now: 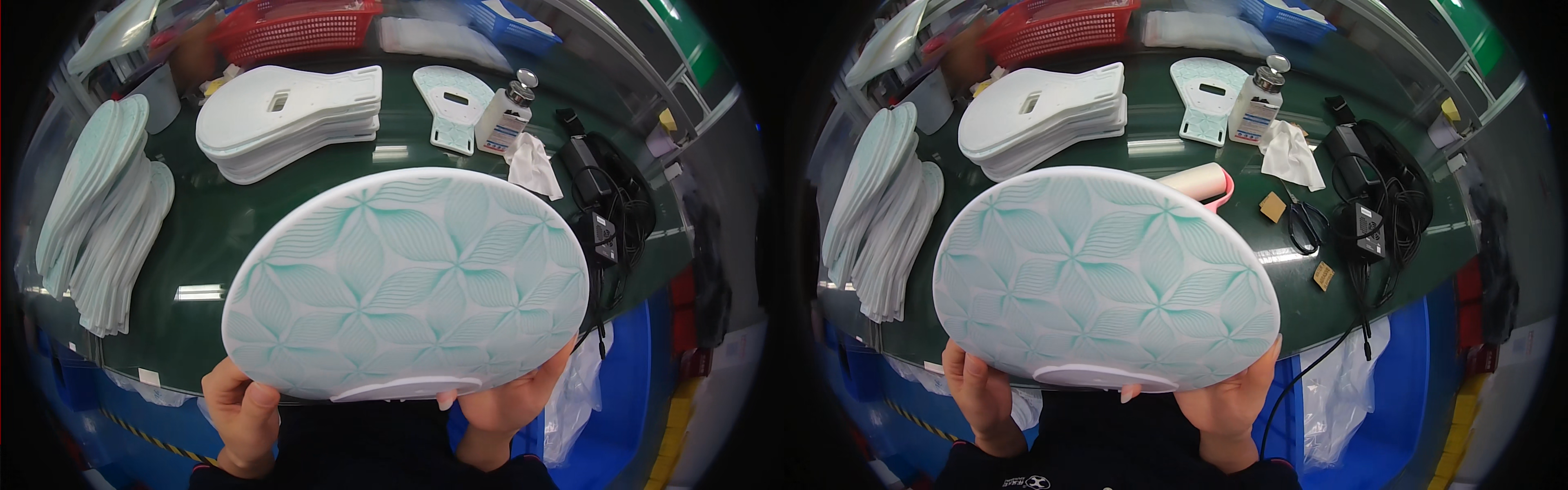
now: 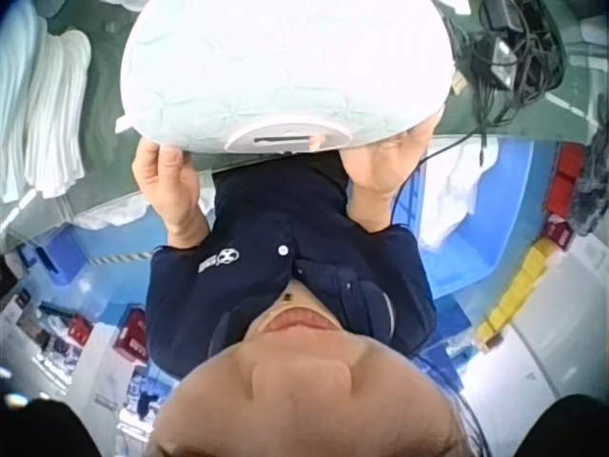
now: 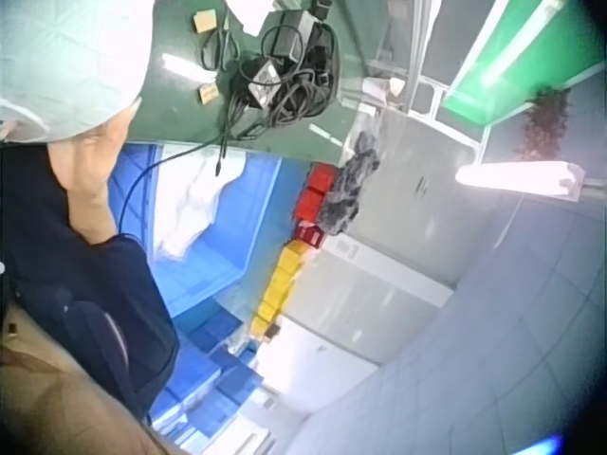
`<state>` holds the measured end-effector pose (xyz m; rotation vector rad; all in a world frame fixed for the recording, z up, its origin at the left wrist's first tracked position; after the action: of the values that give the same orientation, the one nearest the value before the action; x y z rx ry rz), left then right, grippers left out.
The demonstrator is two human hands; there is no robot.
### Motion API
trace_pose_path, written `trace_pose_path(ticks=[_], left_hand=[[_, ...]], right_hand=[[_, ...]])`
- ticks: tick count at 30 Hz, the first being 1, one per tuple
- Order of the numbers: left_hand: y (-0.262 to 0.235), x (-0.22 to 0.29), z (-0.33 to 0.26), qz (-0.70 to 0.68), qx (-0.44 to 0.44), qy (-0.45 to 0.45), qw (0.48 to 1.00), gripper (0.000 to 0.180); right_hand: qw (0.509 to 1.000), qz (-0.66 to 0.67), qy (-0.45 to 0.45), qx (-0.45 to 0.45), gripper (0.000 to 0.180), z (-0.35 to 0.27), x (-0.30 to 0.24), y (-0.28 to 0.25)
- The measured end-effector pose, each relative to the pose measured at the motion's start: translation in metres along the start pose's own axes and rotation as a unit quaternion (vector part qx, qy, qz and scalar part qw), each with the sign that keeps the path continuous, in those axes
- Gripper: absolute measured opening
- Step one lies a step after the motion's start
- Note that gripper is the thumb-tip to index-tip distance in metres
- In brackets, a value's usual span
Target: The person peels protective film from plastic industrial components by hand, then inspects them.
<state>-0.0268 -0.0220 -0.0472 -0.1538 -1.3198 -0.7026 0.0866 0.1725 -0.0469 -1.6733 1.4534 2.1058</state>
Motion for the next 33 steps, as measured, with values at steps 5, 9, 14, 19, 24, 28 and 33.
trace_pose_path(ticks=[5,9,14,19,24,28,33], left_hand=[[-0.004,0.0,0.001,0.003,0.02,0.002,1.0,0.04],[0.0,-0.002,0.006,0.001,0.02,-0.001,1.0,0.041],[0.002,0.001,0.006,-0.023,0.011,0.013,1.0,0.039],[0.002,0.001,0.008,-0.026,0.085,-0.006,0.996,0.034],[0.009,0.002,0.007,0.0,0.158,-0.03,0.987,0.033],[0.009,0.002,0.007,-0.013,0.164,-0.022,0.986,0.033],[0.015,0.003,0.007,-0.014,0.079,-0.068,0.995,0.045]], right_hand=[[0.955,0.291,0.039,0.029,0.055,0.0,0.004,0.008],[0.969,0.229,0.009,-0.089,0.054,0.002,0.005,0.013],[0.978,0.199,-0.023,-0.051,0.054,0.0,0.004,0.003],[0.934,0.278,0.095,-0.201,0.059,-0.011,0.012,0.001],[0.967,-0.002,0.0,-0.256,0.049,-0.01,-0.004,0.013],[0.964,-0.117,0.077,-0.228,0.05,-0.015,-0.002,0.005],[0.972,0.123,0.092,-0.177,0.057,-0.011,0.01,0.002]])
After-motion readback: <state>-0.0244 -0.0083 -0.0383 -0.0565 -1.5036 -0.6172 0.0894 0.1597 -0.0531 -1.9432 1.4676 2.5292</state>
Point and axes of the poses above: each hand's wrist, its own z-axis towards the middle knuckle, its own y-axis out of the palm, x = y × z, the point moved 2 cm from there along z, towards the middle knuckle, and after that the axes turned 2 degrees about x, right-handed, at the moved point
